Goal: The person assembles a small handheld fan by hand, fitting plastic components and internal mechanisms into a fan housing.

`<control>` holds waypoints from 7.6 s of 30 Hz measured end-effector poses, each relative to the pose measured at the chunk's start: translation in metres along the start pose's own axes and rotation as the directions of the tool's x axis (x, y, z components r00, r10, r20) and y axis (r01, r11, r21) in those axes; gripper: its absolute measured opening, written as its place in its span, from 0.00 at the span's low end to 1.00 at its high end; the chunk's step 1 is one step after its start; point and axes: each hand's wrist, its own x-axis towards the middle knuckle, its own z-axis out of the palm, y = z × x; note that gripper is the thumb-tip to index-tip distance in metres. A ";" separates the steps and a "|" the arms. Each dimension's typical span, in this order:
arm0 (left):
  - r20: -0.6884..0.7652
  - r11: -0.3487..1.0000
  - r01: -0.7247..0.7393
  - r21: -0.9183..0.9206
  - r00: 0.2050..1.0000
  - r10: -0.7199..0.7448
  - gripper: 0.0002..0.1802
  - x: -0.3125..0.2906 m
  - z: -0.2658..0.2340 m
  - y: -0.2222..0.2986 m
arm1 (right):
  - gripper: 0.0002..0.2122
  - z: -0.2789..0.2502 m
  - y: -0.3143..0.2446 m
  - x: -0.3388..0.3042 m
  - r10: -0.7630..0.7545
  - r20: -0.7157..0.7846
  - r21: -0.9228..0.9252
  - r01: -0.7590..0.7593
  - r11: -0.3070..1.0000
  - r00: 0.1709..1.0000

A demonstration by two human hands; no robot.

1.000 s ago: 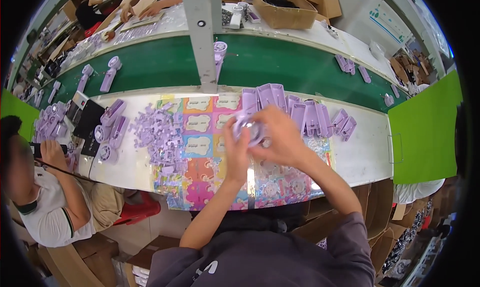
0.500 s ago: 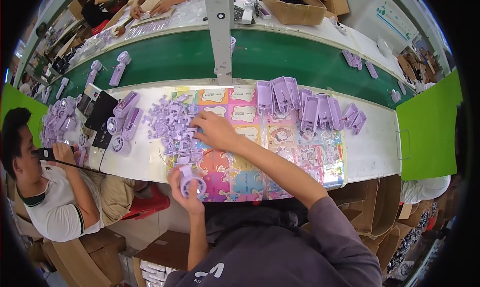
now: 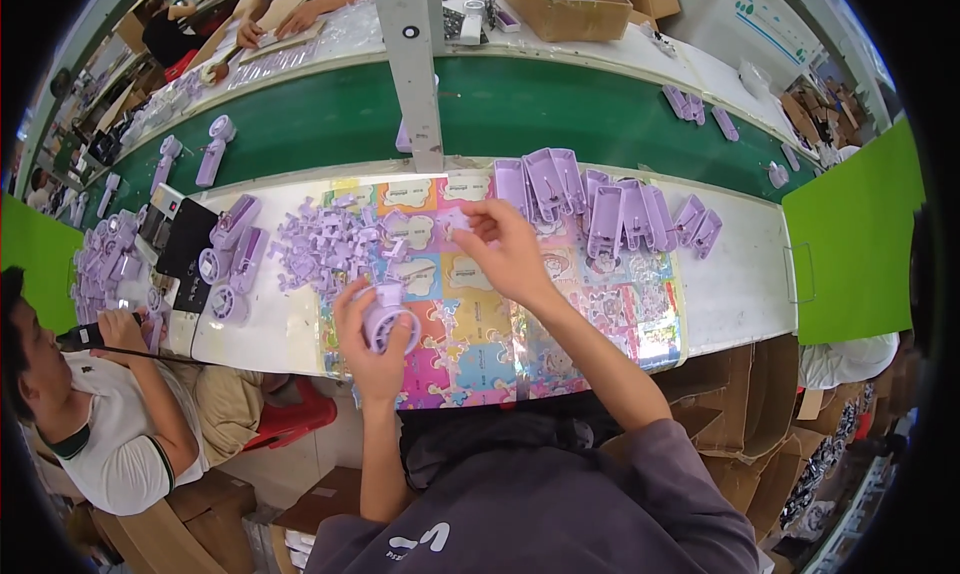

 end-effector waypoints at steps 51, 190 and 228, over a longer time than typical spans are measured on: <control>0.812 0.619 -0.738 0.268 0.519 0.267 0.20 0.132 0.143 -0.005 | 0.37 -0.102 0.043 -0.160 0.129 -0.246 -0.056 -0.147 0.988 0.961; 0.247 0.991 -0.129 0.025 0.962 0.119 0.04 0.140 0.228 -0.065 | 0.29 -0.171 -0.052 -0.012 -0.130 0.039 -0.734 0.117 0.669 0.991; 0.330 0.894 -0.138 0.426 0.944 -0.012 0.33 0.019 0.102 -0.003 | 0.04 -0.082 0.050 -0.115 0.178 -0.411 -0.050 -0.217 0.975 0.894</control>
